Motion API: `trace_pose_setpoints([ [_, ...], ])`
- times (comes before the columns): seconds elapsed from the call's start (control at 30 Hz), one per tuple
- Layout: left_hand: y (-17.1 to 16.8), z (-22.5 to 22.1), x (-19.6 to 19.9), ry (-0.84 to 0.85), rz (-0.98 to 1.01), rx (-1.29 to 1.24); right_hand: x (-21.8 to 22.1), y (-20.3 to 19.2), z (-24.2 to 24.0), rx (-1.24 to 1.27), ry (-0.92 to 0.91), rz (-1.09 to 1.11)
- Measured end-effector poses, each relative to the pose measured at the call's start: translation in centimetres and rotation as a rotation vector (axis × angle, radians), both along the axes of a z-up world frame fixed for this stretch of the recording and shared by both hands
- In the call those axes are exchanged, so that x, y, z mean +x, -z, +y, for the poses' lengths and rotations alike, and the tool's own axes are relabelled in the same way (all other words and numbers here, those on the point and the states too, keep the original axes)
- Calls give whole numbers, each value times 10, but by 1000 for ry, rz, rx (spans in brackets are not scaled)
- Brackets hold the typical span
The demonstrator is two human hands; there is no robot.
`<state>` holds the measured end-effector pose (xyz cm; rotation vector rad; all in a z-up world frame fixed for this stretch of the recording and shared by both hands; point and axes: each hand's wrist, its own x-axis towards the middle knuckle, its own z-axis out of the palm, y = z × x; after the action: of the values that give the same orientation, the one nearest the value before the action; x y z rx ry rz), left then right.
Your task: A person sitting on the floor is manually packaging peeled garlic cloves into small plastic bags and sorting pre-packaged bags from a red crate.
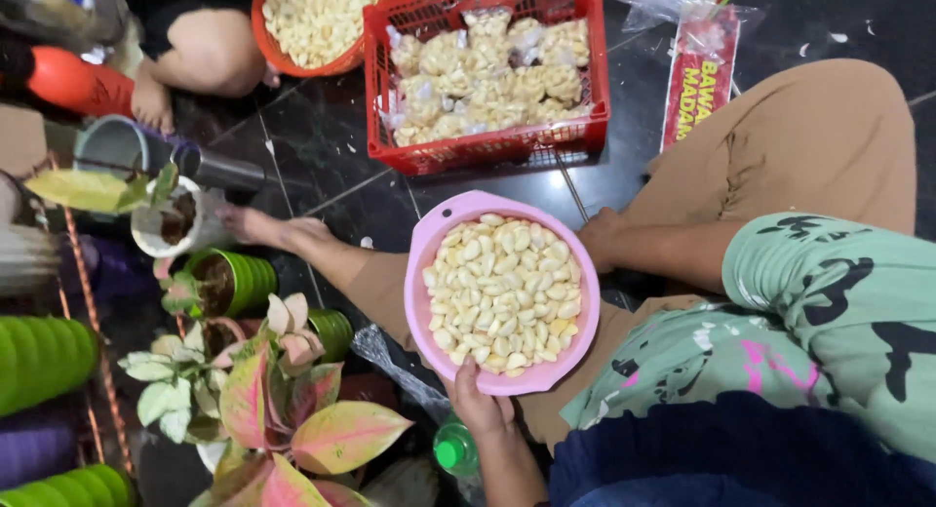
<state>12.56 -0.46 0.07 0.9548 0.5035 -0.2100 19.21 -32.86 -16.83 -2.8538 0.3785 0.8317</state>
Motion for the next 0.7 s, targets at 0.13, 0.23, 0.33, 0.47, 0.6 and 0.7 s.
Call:
trace_pose_setpoints([
  [0.13,15,-42,27,-15,-66,86,12,33,-66,-44,57,-42],
  [0.23,32,-69,28,60,-110,109,35,61,-166,-79,74,-47],
  [0.33,55,-86,26,199,-182,177,41,73,-210,-122,91,-68],
  [0.47,71,-87,41,274,-73,169,17,-73,-225,420,371,-342],
  [0.6,44,-87,52,456,-175,295,17,-102,-151,1007,347,-299],
  [0.7,31,-82,46,525,-208,347,2,-129,-108,844,146,-258],
])
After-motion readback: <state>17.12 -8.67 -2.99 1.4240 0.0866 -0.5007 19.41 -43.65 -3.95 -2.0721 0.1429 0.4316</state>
